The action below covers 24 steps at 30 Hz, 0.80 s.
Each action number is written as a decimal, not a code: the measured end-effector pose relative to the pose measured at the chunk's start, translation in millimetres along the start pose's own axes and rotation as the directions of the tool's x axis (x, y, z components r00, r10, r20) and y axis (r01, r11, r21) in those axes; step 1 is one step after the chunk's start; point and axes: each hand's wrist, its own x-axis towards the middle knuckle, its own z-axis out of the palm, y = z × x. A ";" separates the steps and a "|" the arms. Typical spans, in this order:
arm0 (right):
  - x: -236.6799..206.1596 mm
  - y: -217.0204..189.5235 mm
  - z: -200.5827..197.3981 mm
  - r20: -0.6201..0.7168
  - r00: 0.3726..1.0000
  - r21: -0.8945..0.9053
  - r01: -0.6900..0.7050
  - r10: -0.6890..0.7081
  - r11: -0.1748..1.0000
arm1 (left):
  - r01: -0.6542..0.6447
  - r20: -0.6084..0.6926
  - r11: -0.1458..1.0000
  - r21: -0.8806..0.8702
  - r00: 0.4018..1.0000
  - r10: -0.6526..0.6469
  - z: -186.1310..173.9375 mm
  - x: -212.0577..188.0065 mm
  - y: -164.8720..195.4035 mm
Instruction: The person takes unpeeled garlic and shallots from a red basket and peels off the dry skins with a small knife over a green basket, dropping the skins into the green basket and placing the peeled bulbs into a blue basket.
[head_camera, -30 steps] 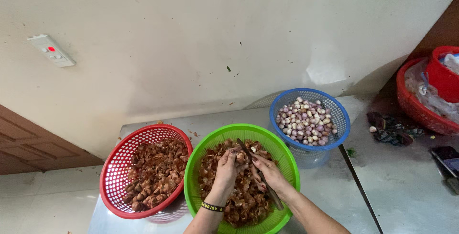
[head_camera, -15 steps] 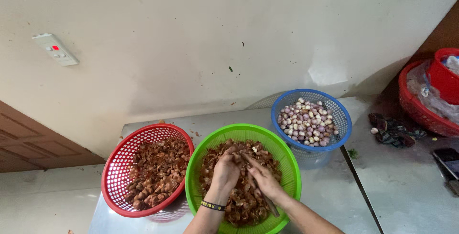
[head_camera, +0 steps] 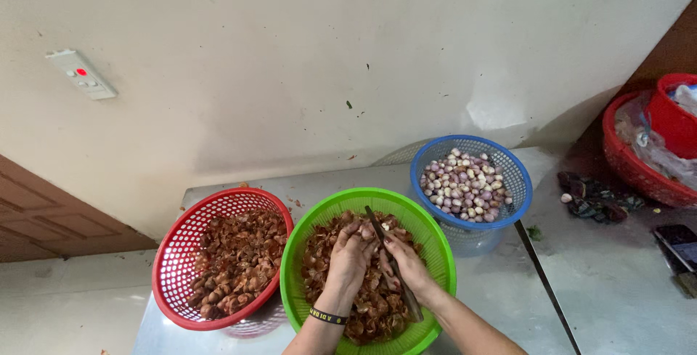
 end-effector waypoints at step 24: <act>-6.1 -13.2 -9.6 0.112 0.994 0.166 -0.023 0.005 0.986 | 0.082 0.050 0.992 0.095 0.995 -0.087 -7.9 1.1 0.1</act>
